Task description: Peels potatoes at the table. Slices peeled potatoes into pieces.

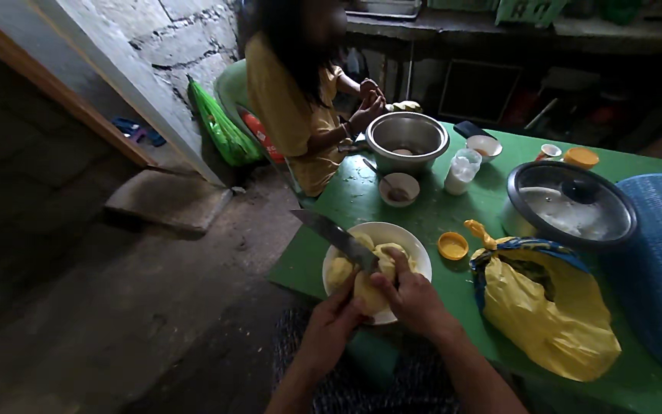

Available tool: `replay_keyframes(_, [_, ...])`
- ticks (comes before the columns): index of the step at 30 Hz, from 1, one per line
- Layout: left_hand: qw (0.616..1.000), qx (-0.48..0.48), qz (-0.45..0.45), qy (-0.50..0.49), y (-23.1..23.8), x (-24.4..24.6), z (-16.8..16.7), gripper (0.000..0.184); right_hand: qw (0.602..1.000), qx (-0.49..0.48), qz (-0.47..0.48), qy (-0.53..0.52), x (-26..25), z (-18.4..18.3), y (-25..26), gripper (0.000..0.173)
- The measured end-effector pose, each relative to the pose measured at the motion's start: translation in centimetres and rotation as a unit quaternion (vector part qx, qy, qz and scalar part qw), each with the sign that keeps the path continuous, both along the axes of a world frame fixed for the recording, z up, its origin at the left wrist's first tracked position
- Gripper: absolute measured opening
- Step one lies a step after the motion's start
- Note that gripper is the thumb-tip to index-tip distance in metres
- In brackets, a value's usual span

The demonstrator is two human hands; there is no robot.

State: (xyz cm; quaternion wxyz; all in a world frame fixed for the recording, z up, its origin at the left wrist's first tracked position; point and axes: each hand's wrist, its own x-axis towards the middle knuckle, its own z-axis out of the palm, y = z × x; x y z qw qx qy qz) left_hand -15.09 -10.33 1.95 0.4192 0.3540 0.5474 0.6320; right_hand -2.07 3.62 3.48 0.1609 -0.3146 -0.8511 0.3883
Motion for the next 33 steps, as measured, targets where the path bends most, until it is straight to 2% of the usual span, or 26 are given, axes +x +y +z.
replay_keyframes(1, [0.998, -0.007, 0.018, -0.053, 0.3, 0.0, 0.2, 0.051, 1.0, -0.019, 0.0, -0.01, 0.1, 0.1, 0.1, 0.081])
replay_keyframes(3, [0.996, -0.018, 0.048, -0.066, 0.7, -0.6, -0.1, 0.052, 0.999, -0.025, 0.013, -0.016, 0.4, 0.1, 0.1, 0.084])
replay_keyframes(5, [0.998, -0.006, 0.055, -0.025, 0.8, -1.3, -0.8, 0.051, 0.999, -0.005, 0.034, -0.001, 0.7, -0.2, -0.3, 0.084])
replay_keyframes(7, [0.997, 0.008, 0.075, 0.021, 0.9, -1.3, -0.8, 0.025, 0.998, 0.036, 0.054, 0.015, 1.0, -0.6, -0.9, 0.086])
replay_keyframes(8, [0.995, 0.013, 0.087, 0.039, 0.7, -1.2, -0.8, 0.02, 0.996, 0.056, 0.063, 0.018, 1.1, -0.8, -1.2, 0.087])
replay_keyframes(11, [0.988, 0.045, 0.111, 0.093, 0.4, -0.7, -1.0, 0.046, 0.991, 0.11, 0.074, 0.006, 1.1, -0.9, -1.9, 0.088])
replay_keyframes(13, [0.984, 0.03, 0.121, 0.128, 0.3, -0.3, -0.5, 0.052, 0.99, 0.122, 0.072, -0.005, 1.1, -0.8, -1.9, 0.088])
replay_keyframes(18, [0.941, -0.009, 0.138, 0.31, 0.1, 0.8, 0.0, 0.028, 0.987, 0.153, 0.05, -0.012, 0.6, -0.2, -2.4, 0.085])
replay_keyframes(21, [0.919, -0.038, 0.151, 0.362, -0.1, 1.7, -0.2, 0.022, 0.979, 0.201, 0.025, 0.023, 0.1, -0.4, -2.5, 0.081])
replay_keyframes(23, [0.918, -0.003, 0.156, 0.364, 0.1, 2.0, -1.1, 0.02, 0.98, 0.197, 0.022, 0.031, -0.3, -0.3, -2.3, 0.078])
replay_keyframes(24, [0.921, 0.02, 0.154, 0.356, 0.2, 1.9, -1.6, 0.021, 0.986, 0.162, 0.028, 0.019, -0.4, 0.1, -2.0, 0.077])
replay_keyframes(26, [0.938, 0.05, 0.142, 0.312, 0.3, 1.7, -2.2, 0.032, 0.997, 0.077, 0.033, -0.002, -0.5, 0.6, -1.1, 0.075])
replay_keyframes(29, [0.966, 0.025, 0.124, 0.227, 0.3, 1.3, -1.7, 0.049, 1.0, -0.006, 0.011, 0.002, -0.1, 0.6, 0.3, 0.073])
replay_keyframes(31, [0.968, 0.004, 0.131, 0.213, 0.6, 0.5, -1.5, 0.048, 0.999, -0.014, 0.017, 0.028, 0.3, 0.2, 0.3, 0.075])
replay_keyframes(33, [0.965, -0.009, 0.144, 0.219, 0.8, -0.3, -1.3, 0.039, 0.998, -0.001, 0.046, 0.032, 0.7, 0.1, -0.6, 0.08])
